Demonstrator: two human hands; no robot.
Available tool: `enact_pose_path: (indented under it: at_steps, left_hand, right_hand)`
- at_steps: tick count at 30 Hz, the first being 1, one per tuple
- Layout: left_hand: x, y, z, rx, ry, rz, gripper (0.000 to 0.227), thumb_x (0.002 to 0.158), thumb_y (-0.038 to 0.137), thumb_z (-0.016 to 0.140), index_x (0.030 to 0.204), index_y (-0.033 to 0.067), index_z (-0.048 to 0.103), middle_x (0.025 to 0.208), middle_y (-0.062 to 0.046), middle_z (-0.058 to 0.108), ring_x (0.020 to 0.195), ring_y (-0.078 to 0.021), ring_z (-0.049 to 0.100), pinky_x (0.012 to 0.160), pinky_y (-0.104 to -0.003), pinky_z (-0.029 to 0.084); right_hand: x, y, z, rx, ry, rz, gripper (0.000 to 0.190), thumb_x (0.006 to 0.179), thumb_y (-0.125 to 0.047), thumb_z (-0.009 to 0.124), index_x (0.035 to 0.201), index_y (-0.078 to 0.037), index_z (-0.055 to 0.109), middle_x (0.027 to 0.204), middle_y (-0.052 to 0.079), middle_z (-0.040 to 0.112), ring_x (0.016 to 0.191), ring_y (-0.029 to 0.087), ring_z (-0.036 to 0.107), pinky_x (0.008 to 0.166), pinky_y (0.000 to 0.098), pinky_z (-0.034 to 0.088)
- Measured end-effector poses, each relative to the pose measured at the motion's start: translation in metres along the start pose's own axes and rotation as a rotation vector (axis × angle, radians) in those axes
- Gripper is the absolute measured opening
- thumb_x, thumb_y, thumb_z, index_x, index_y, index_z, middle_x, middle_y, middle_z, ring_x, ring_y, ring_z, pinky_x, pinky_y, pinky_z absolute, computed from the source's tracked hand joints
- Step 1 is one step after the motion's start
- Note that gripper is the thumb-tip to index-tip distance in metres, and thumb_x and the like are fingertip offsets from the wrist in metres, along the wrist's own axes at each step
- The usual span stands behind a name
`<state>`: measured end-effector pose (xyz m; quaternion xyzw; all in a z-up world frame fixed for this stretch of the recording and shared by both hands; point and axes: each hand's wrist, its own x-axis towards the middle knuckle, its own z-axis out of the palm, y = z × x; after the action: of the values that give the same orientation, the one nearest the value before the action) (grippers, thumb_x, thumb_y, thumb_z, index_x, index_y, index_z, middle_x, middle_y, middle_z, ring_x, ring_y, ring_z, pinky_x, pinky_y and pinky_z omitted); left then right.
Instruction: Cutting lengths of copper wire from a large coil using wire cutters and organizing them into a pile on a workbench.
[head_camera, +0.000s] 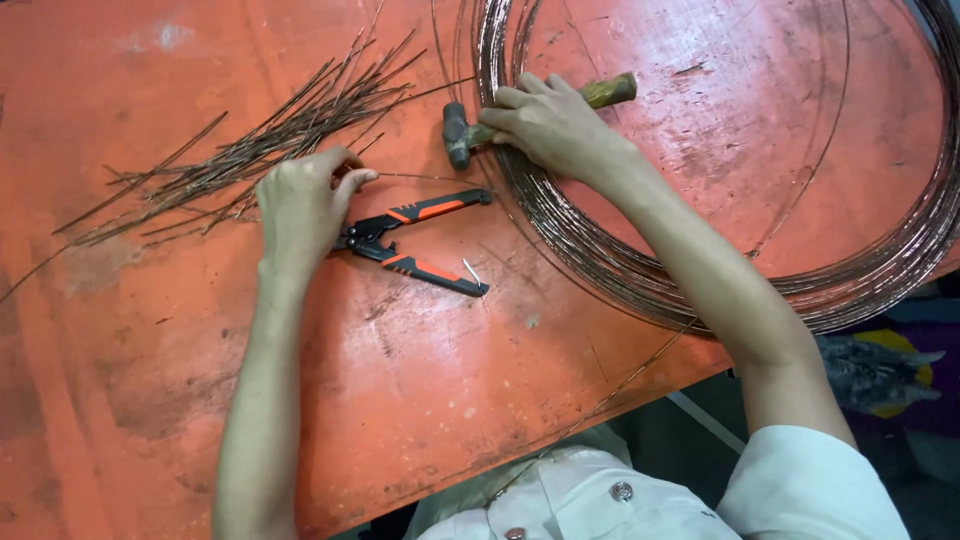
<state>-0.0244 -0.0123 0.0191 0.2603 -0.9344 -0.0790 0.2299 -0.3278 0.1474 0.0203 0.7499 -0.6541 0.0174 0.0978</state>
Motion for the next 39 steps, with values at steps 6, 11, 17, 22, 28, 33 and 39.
enact_pose_path:
  at_steps: [6,11,17,22,28,33,39]
  left_hand:
    - [-0.005,-0.016,0.000,0.026,-0.051,0.007,0.022,0.101,0.042,0.080,0.096,0.0202,0.075,0.073,-0.006,0.072,0.068,-0.0349,0.067,0.053,-0.046,0.043]
    - [-0.010,-0.019,-0.014,0.045,-0.091,-0.022,0.018,0.102,0.041,0.077,0.099,0.0236,0.077,0.076,-0.006,0.073,0.074,-0.0357,0.070,0.056,-0.049,0.046]
    - [-0.017,-0.026,-0.026,0.063,-0.019,-0.017,0.017,0.102,0.039,0.080,0.099,0.0234,0.077,0.076,-0.001,0.073,0.071,-0.0300,0.069,0.055,-0.044,0.043]
    - [-0.027,-0.030,-0.042,0.065,0.045,-0.028,0.019,0.102,0.039,0.082,0.099,0.0213,0.077,0.073,-0.002,0.070,0.069,-0.0285,0.067,0.053,-0.043,0.040]
    - [-0.050,-0.048,-0.052,0.153,0.147,-0.018,0.018,0.097,0.036,0.085,0.093,0.0207,0.077,0.079,-0.002,0.075,0.070,-0.0278,0.070,0.052,-0.043,0.042]
    - [-0.073,-0.071,-0.051,0.239,0.268,-0.134,0.033,0.096,0.046,0.087,0.085,0.0209,0.070,0.063,0.001,0.065,0.058,-0.0260,0.064,0.046,-0.041,0.037]
    - [-0.096,-0.093,-0.037,0.402,0.328,-0.247,0.042,0.096,0.057,0.080,0.078,0.0222,0.064,0.060,0.004,0.063,0.049,-0.0279,0.060,0.038,-0.040,0.034]
  right_hand:
    - [-0.017,0.014,-0.007,-0.062,-0.084,0.028,0.028,0.105,-0.035,0.061,0.128,-0.021,0.069,0.113,0.001,0.063,0.096,0.026,0.057,0.072,0.0408,0.049]
    - [-0.020,0.012,0.002,-0.165,-0.051,0.030,0.027,0.103,-0.040,0.063,0.125,-0.025,0.067,0.120,-0.001,0.065,0.102,0.025,0.061,0.077,0.0409,0.052]
    - [-0.026,0.010,0.005,-0.184,0.006,0.079,0.034,0.103,-0.040,0.065,0.131,-0.022,0.069,0.117,0.005,0.065,0.103,0.029,0.061,0.084,0.0443,0.048]
    - [-0.024,0.001,0.002,-0.272,0.019,0.102,0.050,0.095,-0.045,0.071,0.138,-0.021,0.066,0.117,0.008,0.064,0.105,0.031,0.061,0.090,0.0488,0.048]
    - [0.014,-0.072,-0.042,-0.222,0.350,0.034,0.020,0.097,-0.024,0.069,0.116,-0.017,0.066,0.117,0.006,0.064,0.096,0.031,0.058,0.092,0.0456,0.043]
    - [0.042,-0.152,-0.041,0.222,0.391,-0.029,0.039,0.101,-0.013,0.070,0.137,-0.004,0.059,0.123,0.016,0.060,0.103,0.036,0.055,0.104,0.0518,0.036]
    - [0.078,-0.189,0.003,0.525,0.387,0.008,0.045,0.106,-0.014,0.059,0.147,-0.002,0.047,0.118,0.017,0.055,0.102,0.036,0.045,0.093,0.0468,0.039]
